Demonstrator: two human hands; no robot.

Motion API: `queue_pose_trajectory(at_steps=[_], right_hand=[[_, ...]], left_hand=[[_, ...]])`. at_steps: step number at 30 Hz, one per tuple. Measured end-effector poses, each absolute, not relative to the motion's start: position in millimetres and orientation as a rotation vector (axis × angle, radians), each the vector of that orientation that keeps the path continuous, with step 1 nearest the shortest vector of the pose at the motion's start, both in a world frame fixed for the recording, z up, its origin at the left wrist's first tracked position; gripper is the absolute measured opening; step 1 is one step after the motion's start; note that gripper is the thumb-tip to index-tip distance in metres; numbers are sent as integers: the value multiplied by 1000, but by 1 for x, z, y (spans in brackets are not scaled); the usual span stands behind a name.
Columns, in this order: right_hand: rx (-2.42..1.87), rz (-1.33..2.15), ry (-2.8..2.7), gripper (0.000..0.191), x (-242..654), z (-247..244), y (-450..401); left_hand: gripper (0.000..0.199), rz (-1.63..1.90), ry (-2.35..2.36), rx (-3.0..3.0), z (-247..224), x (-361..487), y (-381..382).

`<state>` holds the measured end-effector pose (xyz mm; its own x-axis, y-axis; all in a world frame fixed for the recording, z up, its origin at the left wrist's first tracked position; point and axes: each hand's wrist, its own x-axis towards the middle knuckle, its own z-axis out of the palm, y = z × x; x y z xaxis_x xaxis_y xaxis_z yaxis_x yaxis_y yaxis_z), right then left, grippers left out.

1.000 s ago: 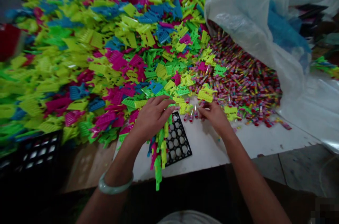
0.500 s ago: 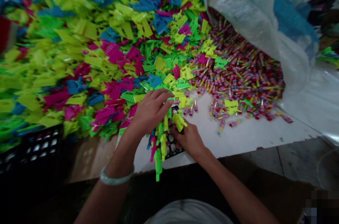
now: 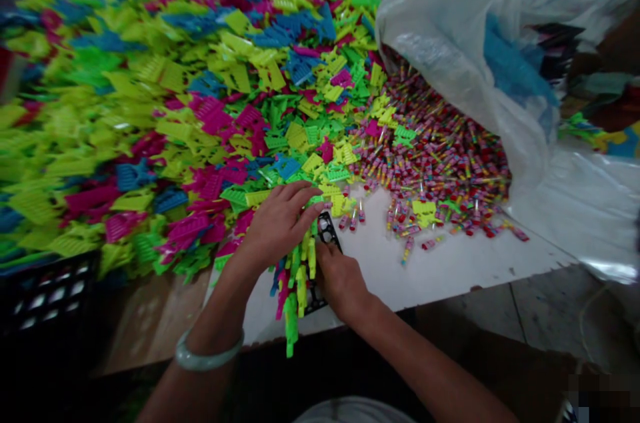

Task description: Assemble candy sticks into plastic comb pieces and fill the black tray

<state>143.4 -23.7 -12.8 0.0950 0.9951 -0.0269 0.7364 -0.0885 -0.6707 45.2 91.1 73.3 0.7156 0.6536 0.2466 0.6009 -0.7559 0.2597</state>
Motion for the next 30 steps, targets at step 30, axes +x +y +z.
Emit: queue_pose_trajectory(at_steps=[30], right_hand=[[-2266, -379, -1688, 28, 361, 18, 119]], left_hand=[[36, 480, 1044, 2734, 74, 42, 94]])
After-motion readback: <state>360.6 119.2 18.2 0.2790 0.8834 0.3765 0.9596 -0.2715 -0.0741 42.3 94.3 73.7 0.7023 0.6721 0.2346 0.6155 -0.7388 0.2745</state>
